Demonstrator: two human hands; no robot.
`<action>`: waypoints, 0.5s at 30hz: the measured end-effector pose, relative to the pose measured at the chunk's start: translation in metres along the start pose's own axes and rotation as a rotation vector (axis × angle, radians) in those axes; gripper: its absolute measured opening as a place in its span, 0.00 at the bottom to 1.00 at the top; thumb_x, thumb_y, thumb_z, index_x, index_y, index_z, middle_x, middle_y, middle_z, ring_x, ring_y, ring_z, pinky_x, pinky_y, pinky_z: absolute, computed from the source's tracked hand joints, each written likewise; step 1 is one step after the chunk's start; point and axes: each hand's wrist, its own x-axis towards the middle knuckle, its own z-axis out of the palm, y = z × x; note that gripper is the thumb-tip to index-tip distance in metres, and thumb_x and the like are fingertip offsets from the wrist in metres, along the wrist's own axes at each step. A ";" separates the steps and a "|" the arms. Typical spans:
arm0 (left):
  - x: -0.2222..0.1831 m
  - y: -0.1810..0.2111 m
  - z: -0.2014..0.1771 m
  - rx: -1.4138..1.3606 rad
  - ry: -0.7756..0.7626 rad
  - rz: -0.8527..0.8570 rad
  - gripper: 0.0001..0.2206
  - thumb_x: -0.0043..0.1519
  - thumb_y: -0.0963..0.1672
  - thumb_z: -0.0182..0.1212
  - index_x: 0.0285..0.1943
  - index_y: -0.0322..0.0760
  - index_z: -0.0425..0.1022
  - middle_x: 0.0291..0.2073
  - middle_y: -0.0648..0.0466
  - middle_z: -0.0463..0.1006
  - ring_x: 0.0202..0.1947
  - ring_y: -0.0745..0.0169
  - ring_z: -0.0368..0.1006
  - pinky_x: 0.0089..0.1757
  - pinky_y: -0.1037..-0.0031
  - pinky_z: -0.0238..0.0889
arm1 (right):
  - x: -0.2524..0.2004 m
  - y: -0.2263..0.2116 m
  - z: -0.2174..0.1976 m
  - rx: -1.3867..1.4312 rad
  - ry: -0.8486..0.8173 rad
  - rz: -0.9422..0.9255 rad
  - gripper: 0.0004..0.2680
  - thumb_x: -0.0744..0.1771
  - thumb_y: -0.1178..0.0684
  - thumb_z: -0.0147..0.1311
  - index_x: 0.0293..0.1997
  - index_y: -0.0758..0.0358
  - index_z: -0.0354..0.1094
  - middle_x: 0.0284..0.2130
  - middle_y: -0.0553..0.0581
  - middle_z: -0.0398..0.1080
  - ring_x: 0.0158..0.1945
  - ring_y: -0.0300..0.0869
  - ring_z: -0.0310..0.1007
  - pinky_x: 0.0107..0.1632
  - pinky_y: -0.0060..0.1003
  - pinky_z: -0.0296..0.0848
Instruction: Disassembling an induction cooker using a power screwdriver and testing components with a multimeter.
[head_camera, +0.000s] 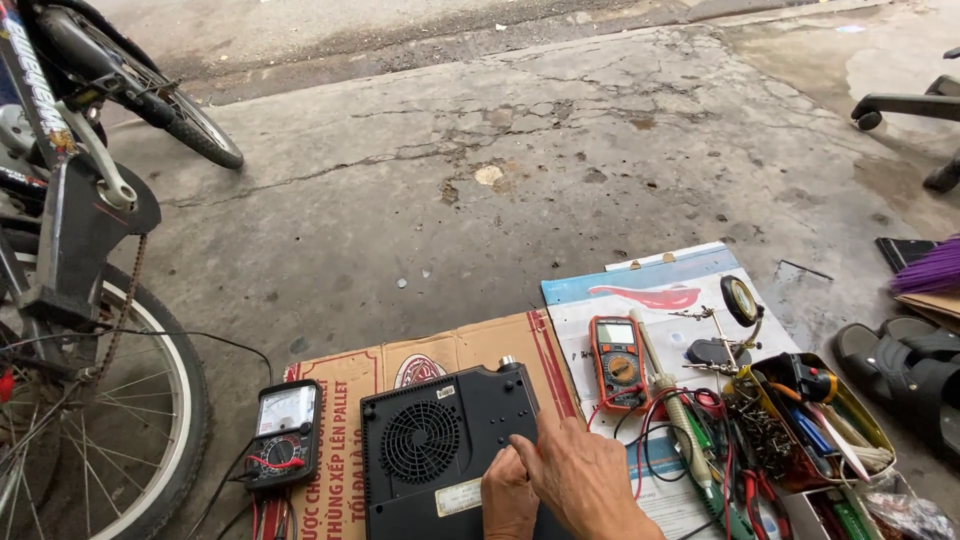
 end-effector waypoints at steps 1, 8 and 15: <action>0.000 0.003 -0.002 -0.041 0.005 -0.009 0.08 0.59 0.41 0.72 0.31 0.39 0.76 0.27 0.56 0.75 0.29 0.56 0.70 0.35 0.62 0.69 | 0.000 -0.001 0.000 -0.040 -0.048 -0.022 0.18 0.74 0.30 0.50 0.43 0.53 0.73 0.32 0.54 0.80 0.24 0.44 0.81 0.26 0.38 0.78; -0.003 -0.021 0.016 0.035 0.004 0.167 0.05 0.55 0.43 0.71 0.37 0.43 0.80 0.33 0.53 0.79 0.35 0.47 0.76 0.39 0.59 0.72 | 0.001 -0.001 0.008 0.028 0.001 -0.043 0.14 0.74 0.37 0.55 0.48 0.56 0.66 0.35 0.59 0.78 0.31 0.51 0.84 0.30 0.46 0.80; -0.010 -0.025 0.017 -0.027 -0.074 -0.194 0.14 0.55 0.46 0.74 0.51 0.46 0.86 0.45 0.60 0.90 0.38 0.53 0.85 0.38 0.66 0.76 | 0.001 0.002 -0.004 0.052 0.078 -0.047 0.13 0.75 0.40 0.53 0.47 0.60 0.65 0.31 0.62 0.75 0.23 0.55 0.78 0.24 0.50 0.74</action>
